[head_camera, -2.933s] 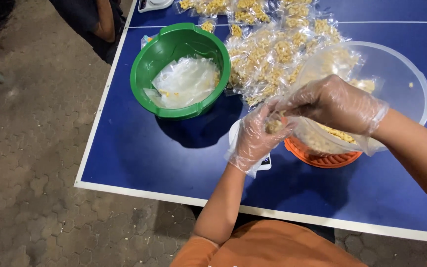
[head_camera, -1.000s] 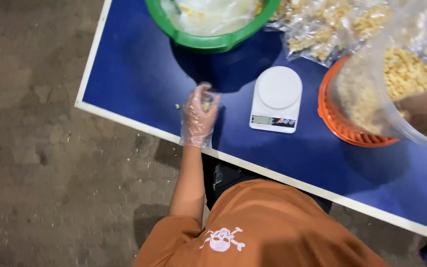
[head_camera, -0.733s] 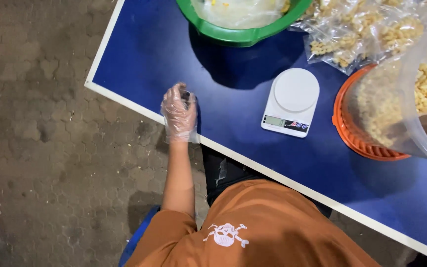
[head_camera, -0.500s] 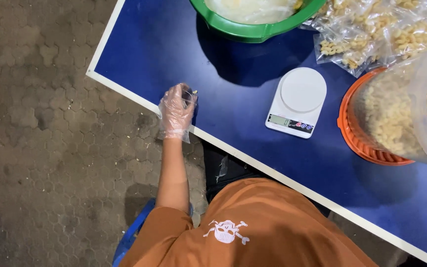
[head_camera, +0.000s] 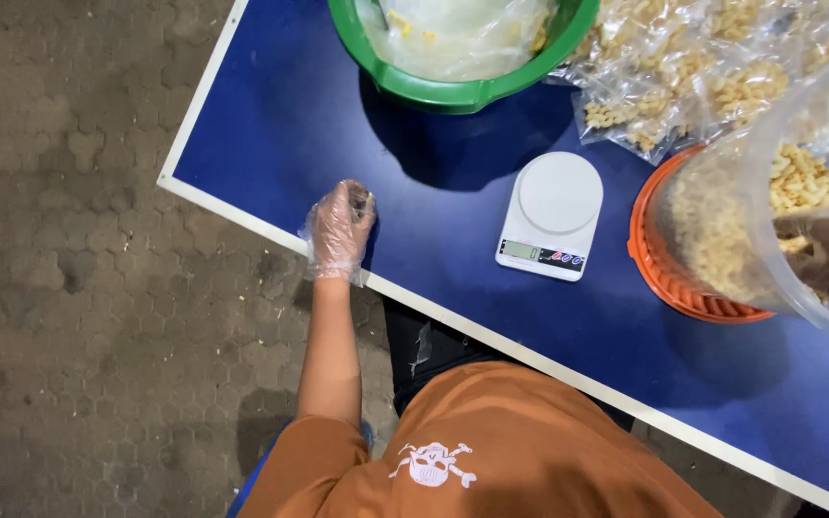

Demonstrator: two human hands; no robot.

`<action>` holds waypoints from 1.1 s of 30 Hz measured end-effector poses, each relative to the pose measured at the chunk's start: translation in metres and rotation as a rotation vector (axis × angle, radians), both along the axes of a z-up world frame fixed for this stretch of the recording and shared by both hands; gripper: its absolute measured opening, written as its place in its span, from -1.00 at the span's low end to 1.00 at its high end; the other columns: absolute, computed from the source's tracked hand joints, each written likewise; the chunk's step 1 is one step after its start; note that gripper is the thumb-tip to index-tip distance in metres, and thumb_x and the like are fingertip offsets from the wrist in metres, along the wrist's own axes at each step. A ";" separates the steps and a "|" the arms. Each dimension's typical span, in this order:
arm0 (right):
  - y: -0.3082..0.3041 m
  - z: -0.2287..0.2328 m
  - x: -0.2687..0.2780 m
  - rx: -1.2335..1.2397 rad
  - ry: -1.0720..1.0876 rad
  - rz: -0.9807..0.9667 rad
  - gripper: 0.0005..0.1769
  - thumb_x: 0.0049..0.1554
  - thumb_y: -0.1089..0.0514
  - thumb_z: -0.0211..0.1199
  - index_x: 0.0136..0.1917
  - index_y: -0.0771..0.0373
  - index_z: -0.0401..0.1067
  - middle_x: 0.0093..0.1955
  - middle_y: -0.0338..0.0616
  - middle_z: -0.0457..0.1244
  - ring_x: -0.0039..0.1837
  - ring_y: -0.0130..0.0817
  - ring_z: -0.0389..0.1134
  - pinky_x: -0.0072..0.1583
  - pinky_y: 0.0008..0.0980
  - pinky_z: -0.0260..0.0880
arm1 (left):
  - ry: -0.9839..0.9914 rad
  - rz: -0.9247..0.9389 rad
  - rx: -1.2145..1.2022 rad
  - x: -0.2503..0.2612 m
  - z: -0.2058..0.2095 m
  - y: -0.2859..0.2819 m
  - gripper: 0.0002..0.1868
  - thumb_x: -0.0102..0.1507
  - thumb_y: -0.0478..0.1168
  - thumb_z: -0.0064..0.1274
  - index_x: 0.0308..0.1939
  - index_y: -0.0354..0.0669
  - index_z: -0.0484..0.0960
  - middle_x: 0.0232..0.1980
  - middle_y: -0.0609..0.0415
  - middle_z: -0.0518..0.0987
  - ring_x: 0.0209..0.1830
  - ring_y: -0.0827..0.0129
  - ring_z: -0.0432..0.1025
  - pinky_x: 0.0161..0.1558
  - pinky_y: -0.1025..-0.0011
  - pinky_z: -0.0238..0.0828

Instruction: Manually weighing and packaging small snacks into individual plastic bags on a scale.

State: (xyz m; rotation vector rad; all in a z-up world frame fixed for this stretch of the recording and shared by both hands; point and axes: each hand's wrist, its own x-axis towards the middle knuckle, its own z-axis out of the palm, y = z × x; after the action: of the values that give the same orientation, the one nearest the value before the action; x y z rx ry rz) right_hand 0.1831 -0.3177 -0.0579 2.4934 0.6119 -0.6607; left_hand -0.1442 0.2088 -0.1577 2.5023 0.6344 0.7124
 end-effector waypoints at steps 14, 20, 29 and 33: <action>0.119 0.111 -0.174 1.451 -0.013 0.637 -0.94 0.18 0.29 -0.02 -0.08 0.16 0.17 -0.17 -0.12 0.17 -0.15 -0.14 0.23 -0.08 -0.17 0.33 | 0.043 -0.287 -0.503 0.060 0.052 -0.091 -0.82 0.18 -0.20 0.23 -0.15 0.06 0.61 -0.33 0.24 0.68 -0.41 0.48 0.57 -0.32 0.46 0.48; 0.169 0.033 -0.193 1.451 0.058 0.371 -0.68 0.10 0.23 0.34 0.16 0.17 0.55 0.11 0.10 0.40 0.10 0.17 0.45 -0.01 0.03 0.51 | 0.019 -0.502 -0.912 0.063 0.030 -0.156 -0.51 0.00 -0.20 0.39 0.01 0.06 0.64 -0.21 -0.01 0.73 -0.18 0.15 0.64 -0.13 0.20 0.59; 0.171 0.019 -0.198 1.672 0.117 0.212 -0.83 0.06 0.28 0.40 -0.04 0.17 0.66 -0.04 -0.02 0.48 0.01 0.12 0.50 0.01 -0.10 0.53 | -0.035 -0.672 -1.079 0.065 0.029 -0.174 -0.56 0.05 -0.15 0.41 -0.01 -0.02 0.65 -0.21 0.06 0.73 -0.22 0.42 0.58 -0.09 0.35 0.59; 0.164 0.029 -0.177 1.692 -0.018 0.222 -0.84 0.05 0.27 0.44 -0.05 0.19 0.66 -0.05 -0.03 0.47 0.05 0.03 0.50 0.07 -0.09 0.51 | -0.217 -0.623 -0.896 0.076 0.060 -0.180 -0.51 0.08 -0.11 0.44 0.01 -0.09 0.59 -0.22 -0.02 0.71 -0.22 0.24 0.60 -0.08 0.21 0.57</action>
State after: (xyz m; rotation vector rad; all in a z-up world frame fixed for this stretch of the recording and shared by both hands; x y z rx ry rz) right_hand 0.0058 -0.1535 -0.0292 3.6656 2.0007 0.1900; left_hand -0.0687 0.0292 -0.0976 1.6066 0.0298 0.3311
